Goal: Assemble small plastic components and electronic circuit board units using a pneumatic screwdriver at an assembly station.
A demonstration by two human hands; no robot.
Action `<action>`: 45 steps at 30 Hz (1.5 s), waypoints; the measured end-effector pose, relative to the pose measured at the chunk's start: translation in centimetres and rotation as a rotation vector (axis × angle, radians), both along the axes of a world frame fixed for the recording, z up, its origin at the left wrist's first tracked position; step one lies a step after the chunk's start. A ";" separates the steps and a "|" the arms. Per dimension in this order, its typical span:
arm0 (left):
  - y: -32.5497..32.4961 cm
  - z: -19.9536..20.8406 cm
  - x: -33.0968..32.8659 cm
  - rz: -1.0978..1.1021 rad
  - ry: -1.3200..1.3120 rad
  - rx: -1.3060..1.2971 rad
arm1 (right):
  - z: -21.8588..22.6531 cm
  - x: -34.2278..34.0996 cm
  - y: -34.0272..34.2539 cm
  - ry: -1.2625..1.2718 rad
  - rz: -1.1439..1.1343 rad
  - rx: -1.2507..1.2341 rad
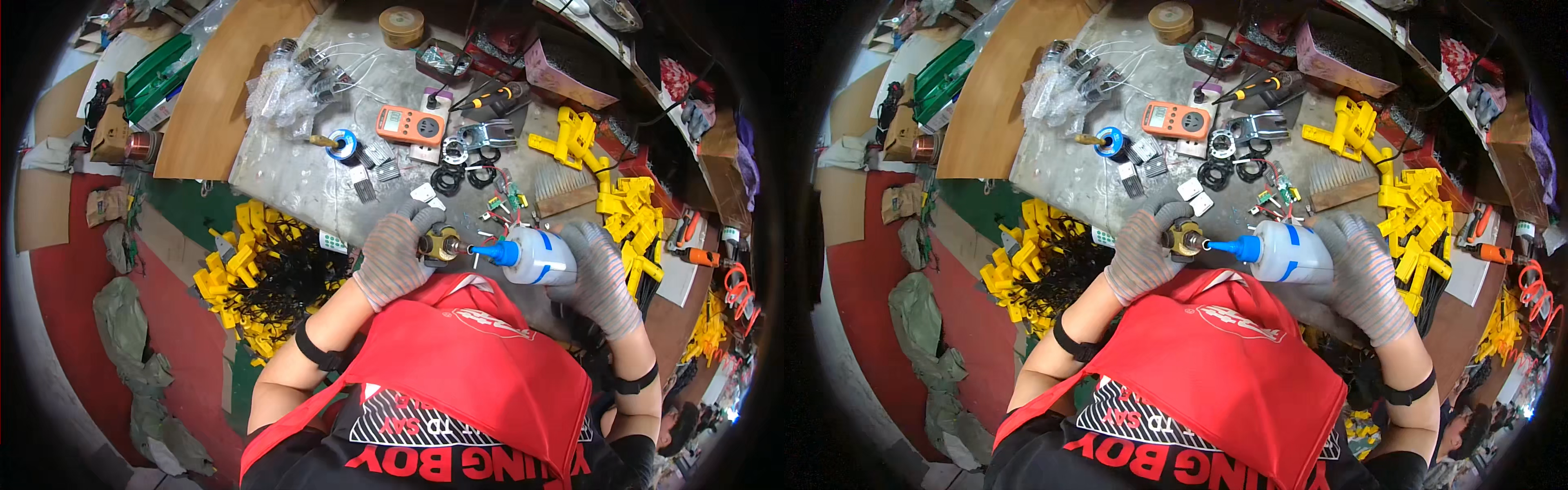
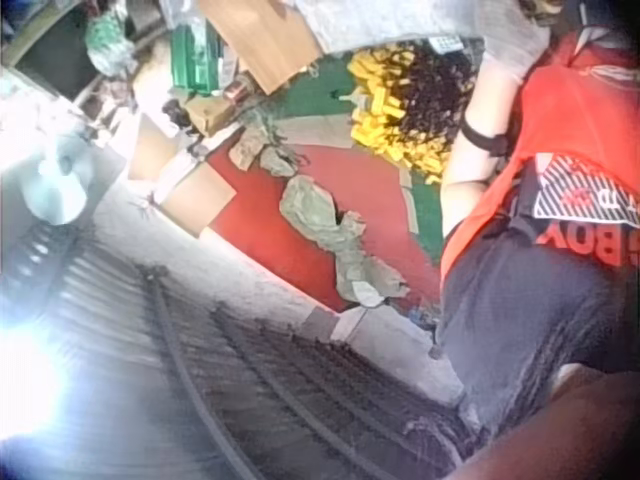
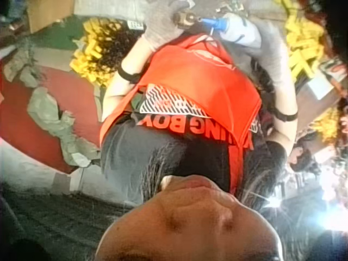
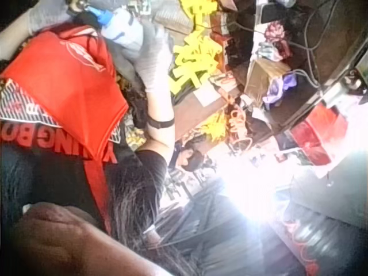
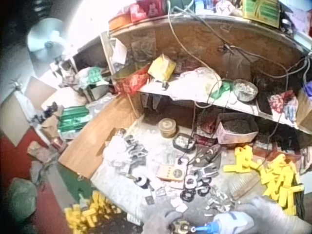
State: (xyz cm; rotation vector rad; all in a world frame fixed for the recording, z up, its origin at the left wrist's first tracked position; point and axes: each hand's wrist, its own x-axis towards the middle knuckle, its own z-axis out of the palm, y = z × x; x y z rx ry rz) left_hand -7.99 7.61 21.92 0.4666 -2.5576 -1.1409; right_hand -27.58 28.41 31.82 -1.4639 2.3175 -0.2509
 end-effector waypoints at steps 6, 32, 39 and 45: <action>-0.2 0.3 -0.3 0.002 -0.041 -0.061 | 1.4 -0.4 0.0 0.150 0.049 -0.026; -0.5 3.7 -1.7 -0.014 0.069 0.183 | 1.5 0.6 -2.2 -0.124 -0.016 -0.283; -6.1 6.9 -2.4 0.137 0.262 0.236 | -0.6 2.3 -2.5 -0.681 -0.307 -0.703; -18.9 14.0 -4.5 0.496 0.054 0.075 | -1.8 0.4 -1.2 -0.762 -0.450 -0.639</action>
